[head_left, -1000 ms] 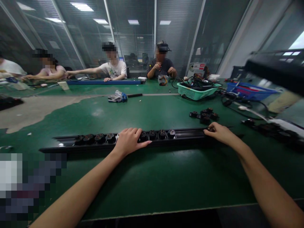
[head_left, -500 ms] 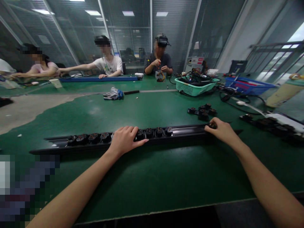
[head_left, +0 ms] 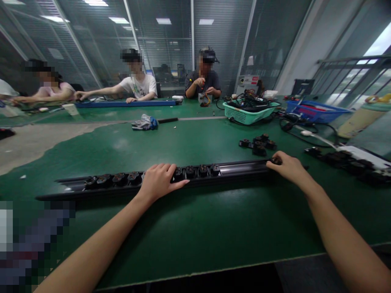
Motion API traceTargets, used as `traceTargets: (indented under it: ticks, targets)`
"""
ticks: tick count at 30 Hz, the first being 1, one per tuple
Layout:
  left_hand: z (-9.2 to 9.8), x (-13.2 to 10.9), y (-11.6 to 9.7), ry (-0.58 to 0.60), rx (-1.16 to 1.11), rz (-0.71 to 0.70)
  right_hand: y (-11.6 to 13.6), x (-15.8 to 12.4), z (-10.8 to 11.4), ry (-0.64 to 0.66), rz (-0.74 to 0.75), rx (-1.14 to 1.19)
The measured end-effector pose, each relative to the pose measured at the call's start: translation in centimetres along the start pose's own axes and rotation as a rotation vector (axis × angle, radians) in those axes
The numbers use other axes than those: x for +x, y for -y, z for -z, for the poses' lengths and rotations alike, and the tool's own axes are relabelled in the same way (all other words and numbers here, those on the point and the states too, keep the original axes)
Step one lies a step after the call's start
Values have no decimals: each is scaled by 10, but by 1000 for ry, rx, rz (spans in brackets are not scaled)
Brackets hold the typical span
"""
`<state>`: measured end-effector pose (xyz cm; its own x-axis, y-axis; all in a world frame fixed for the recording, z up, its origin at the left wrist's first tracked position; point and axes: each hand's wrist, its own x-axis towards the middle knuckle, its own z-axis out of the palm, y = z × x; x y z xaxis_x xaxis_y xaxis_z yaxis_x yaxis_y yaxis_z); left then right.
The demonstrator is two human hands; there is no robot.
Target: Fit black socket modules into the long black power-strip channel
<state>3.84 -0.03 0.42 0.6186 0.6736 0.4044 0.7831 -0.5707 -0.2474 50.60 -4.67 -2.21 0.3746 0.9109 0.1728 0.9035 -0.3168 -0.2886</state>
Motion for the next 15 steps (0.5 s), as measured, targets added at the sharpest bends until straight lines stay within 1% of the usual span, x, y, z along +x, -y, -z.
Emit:
traceTargets:
  ticks: [3, 8, 13, 15]
  targets:
    - [0, 0, 0, 2, 0, -4, -3, 2, 0, -9, -22, -9]
    - [0, 0, 0, 1, 12, -6, -9, 5, 3, 29, -52, 2]
    - [0, 0, 0, -5, 21, -9, -10, 6, 11, 78, -161, -50]
    - [0, 0, 0, -6, 19, -12, -12, 7, 12, 89, -173, -68]
